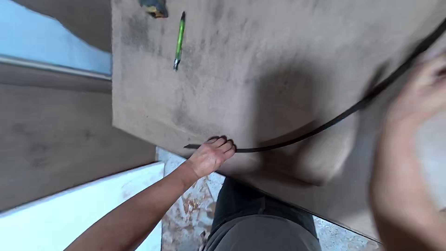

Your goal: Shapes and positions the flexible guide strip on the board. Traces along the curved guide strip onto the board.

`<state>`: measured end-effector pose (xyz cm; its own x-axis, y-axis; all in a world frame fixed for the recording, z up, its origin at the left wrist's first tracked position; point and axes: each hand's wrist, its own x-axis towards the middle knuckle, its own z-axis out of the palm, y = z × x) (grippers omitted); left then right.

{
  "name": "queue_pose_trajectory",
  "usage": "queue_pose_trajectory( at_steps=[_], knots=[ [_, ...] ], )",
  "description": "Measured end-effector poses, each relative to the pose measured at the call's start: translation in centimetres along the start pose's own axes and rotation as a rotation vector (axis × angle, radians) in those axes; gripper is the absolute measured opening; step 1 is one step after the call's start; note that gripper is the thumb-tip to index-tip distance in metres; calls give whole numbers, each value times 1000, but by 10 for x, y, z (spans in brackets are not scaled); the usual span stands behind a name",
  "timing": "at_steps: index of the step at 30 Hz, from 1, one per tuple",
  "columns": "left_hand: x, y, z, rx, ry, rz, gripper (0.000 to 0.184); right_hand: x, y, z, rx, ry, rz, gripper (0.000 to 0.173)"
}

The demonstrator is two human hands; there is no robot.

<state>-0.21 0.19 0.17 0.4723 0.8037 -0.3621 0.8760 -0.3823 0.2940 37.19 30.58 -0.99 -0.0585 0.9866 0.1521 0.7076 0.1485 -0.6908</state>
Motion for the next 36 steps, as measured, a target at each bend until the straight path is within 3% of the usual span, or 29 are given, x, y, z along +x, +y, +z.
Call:
queue_pose_trajectory(
  at_steps=[3, 5, 8, 11, 14, 16, 20, 23, 29, 34, 36],
  knots=[
    [3, -4, 1, -1, -29, 31, 32, -149, -73, 18, -18, -146, -196, 30],
    [6, -11, 5, 8, -49, 48, 27, -216, -102, 48, -75, -291, -236, 32],
    [12, -13, -2, 8, -143, 65, 28, -254, -116, 84, -161, -320, -153, 39],
    [13, -9, -10, 30, -274, 53, 36, -271, -113, 103, -163, -219, -116, 33],
    [11, -13, -5, 45, -143, 100, 27, -274, -113, 107, -152, -154, -113, 36],
    [13, -12, -9, 32, -175, 103, 27, -269, -114, 103, -145, -89, -66, 42],
    [11, -17, -12, 39, -190, 148, 27, -230, -98, 90, -121, 132, 273, 59],
    [11, -24, -3, 70, -105, 218, 23, -183, -75, 73, -147, 155, 473, 80],
    [13, -29, -7, 78, -161, 244, 23, -177, -50, 85, -339, 203, 392, 58],
    [-2, -52, 13, 152, 115, 384, 12, -179, -51, 86, -346, 175, 382, 56],
    [-5, -62, 16, 190, 130, 416, 14, -178, -51, 85, -350, 165, 384, 57]
  ],
)
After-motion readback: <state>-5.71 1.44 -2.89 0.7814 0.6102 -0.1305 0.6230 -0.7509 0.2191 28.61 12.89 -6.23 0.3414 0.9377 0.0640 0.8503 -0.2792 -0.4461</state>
